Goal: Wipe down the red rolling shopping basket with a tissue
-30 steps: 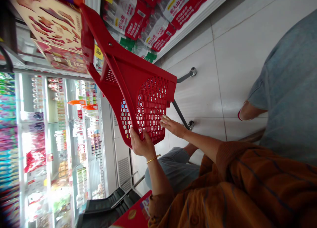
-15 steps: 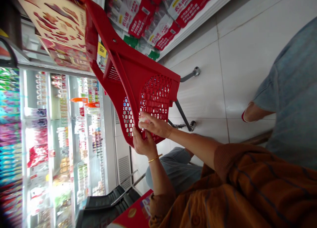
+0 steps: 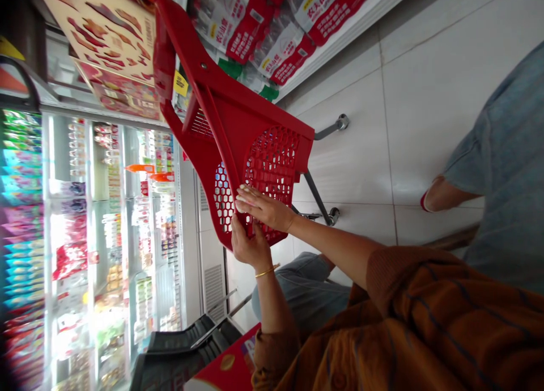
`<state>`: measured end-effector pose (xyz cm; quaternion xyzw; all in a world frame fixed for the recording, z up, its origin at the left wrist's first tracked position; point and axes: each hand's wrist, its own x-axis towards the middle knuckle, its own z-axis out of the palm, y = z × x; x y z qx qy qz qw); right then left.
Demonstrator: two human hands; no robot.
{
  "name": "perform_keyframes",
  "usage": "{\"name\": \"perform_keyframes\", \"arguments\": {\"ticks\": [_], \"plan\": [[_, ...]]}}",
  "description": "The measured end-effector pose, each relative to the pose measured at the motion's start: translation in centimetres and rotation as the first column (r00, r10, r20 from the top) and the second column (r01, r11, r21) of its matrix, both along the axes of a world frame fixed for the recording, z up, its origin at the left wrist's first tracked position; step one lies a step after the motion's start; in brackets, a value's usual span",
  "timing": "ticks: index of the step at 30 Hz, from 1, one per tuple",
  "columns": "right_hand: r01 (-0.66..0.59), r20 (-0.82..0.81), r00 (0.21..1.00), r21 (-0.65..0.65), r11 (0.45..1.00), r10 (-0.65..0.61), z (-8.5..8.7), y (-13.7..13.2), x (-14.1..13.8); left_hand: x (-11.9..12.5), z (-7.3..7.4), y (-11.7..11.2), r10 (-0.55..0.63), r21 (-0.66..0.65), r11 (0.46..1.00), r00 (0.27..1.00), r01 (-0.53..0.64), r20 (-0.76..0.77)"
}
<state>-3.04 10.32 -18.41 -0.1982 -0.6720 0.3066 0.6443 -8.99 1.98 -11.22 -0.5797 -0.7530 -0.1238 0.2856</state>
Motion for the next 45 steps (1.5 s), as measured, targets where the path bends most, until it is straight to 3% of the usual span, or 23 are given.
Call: {"name": "perform_keyframes", "arguments": {"ticks": [4, 10, 14, 23, 30, 35, 39, 45], "plan": [[0.033, -0.002, 0.999, 0.038, 0.999, -0.033, -0.7, -0.3, 0.3, -0.4, 0.0, -0.2, -0.017, -0.009, 1.0, 1.0, 0.017, -0.006], [0.085, 0.039, 0.995, 0.055, 0.995, -0.088, -4.0, -1.2, 0.2, -1.4, -0.1, -0.6, -0.071, 0.014, 0.997, 0.997, 0.072, -0.043], [0.07, 0.09, 0.993, 0.041, 0.997, -0.074, -5.0, -1.9, 0.5, -2.1, -0.2, -1.0, -0.061, 0.008, 0.998, 0.998, 0.061, -0.019], [0.008, 0.139, 0.99, 0.045, 0.999, -0.014, -4.5, -2.5, 1.0, -2.0, 0.6, -2.0, -0.117, -0.015, 0.993, 0.993, 0.118, 0.028], [0.015, 0.105, 0.994, 0.021, 1.0, -0.017, -4.4, -2.6, 0.7, -0.3, 2.2, 0.9, -0.106, 0.023, 0.994, 0.992, 0.105, 0.07], [0.077, 0.013, 0.997, 0.068, 0.995, -0.078, -2.1, -1.6, 0.1, -0.3, 1.5, 2.4, -0.101, -0.05, 0.993, 0.986, 0.108, 0.133], [0.045, 0.031, 0.998, 0.111, 0.993, -0.049, 0.1, -0.4, -0.1, -0.6, 0.6, 2.2, -0.058, -0.02, 0.998, 0.991, 0.06, 0.118], [0.009, 0.095, 0.995, 0.145, 0.989, -0.023, 0.4, 0.9, -0.1, -0.8, 0.2, 2.2, -0.037, -0.001, 0.999, 0.996, 0.037, 0.076]]}}
